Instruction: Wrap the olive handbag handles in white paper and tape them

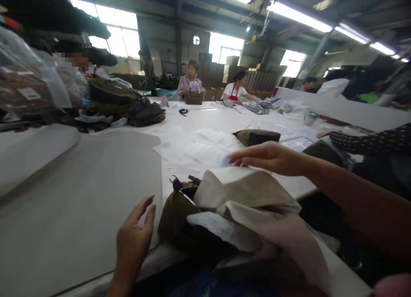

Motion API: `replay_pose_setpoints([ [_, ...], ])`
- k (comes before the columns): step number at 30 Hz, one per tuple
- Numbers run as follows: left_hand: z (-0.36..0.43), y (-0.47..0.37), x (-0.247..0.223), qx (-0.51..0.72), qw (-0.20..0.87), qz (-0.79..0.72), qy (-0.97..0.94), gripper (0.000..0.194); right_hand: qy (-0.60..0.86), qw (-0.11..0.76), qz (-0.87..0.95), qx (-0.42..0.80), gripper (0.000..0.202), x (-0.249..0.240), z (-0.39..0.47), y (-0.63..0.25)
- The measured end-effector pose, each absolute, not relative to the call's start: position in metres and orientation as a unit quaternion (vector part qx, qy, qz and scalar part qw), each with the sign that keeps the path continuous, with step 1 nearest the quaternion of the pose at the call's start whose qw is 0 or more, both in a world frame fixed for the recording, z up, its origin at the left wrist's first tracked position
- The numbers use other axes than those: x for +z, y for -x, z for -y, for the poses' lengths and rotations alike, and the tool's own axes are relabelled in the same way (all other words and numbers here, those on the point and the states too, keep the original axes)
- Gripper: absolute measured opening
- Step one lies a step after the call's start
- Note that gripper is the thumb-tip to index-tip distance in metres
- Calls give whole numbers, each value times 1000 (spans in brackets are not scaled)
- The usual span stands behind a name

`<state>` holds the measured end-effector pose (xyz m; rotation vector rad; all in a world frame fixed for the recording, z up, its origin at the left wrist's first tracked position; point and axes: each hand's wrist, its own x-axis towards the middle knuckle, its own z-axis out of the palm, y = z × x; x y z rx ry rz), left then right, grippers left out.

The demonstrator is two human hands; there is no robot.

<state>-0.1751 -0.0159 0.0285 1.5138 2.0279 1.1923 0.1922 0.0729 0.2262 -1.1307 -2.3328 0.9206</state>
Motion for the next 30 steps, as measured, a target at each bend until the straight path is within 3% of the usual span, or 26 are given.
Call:
replay_pose_setpoints([
  [3,24,149,103,449,212,-588,-639,49,564,243,763,202,60,210,-41,-280],
  [5,23,125,148,389,273,-474,-741,53,665,200,703,152,71,182,-11,-331],
  [10,-11,59,213,177,378,-298,-859,64,655,125,630,397,81,105,65,-371],
  [16,-50,-7,235,-6,364,-219,-905,86,484,224,549,644,68,83,100,-334],
  [22,-37,-47,211,-67,327,-161,-929,125,319,409,351,780,44,118,70,-288],
  [24,-28,-51,191,-26,308,-177,-934,137,245,442,307,807,37,130,54,-271],
  [26,-23,-49,174,66,285,-216,-932,130,183,446,289,827,37,138,42,-255],
  [30,-21,-34,166,177,283,-301,-893,86,213,482,426,735,45,144,33,-247],
])
